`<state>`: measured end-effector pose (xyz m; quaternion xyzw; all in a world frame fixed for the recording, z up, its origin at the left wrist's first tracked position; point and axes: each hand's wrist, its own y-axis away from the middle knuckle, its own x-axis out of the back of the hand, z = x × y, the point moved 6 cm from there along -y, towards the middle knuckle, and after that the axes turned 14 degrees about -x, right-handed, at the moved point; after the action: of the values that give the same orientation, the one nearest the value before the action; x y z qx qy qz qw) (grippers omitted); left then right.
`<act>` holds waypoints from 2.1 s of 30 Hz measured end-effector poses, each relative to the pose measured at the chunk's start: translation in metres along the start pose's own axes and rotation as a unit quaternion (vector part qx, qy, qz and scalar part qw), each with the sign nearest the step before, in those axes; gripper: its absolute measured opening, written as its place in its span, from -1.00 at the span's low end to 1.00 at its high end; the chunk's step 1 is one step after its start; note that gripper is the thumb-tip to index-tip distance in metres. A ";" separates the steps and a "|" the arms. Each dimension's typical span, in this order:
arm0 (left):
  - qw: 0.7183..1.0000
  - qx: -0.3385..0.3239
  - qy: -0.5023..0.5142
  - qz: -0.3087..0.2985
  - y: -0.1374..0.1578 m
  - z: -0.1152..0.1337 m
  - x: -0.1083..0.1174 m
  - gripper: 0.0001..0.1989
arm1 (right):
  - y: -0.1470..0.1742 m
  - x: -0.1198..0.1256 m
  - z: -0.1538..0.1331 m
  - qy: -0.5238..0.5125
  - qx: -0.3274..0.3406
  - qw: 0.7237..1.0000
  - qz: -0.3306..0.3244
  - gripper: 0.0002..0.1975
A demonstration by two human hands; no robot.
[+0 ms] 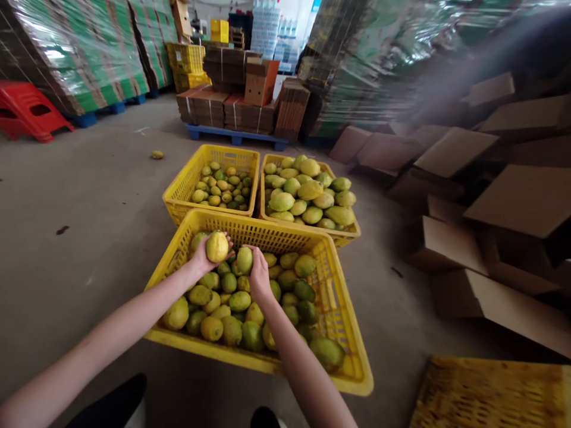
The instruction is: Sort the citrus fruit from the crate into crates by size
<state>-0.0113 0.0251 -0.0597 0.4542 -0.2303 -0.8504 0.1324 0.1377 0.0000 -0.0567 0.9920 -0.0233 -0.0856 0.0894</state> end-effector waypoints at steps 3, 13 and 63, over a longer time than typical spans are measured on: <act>1.000 0.016 -0.004 -0.005 0.000 -0.002 0.001 -0.66 | 0.003 -0.004 0.006 -0.082 -0.091 0.992 -0.004 -0.54; 0.999 0.022 -0.029 -0.033 0.004 -0.003 -0.006 -0.64 | -0.003 0.006 0.013 -0.220 -0.180 0.958 0.040 -0.58; 0.997 0.021 -0.070 0.011 -0.010 -0.006 0.007 -0.66 | -0.005 0.003 0.046 -0.223 -0.368 0.903 0.007 -0.76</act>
<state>-0.0102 0.0288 -0.0726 0.3935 -0.2616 -0.8737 0.1159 0.1329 -0.0031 -0.1031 0.8432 -0.0165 -0.3066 0.4414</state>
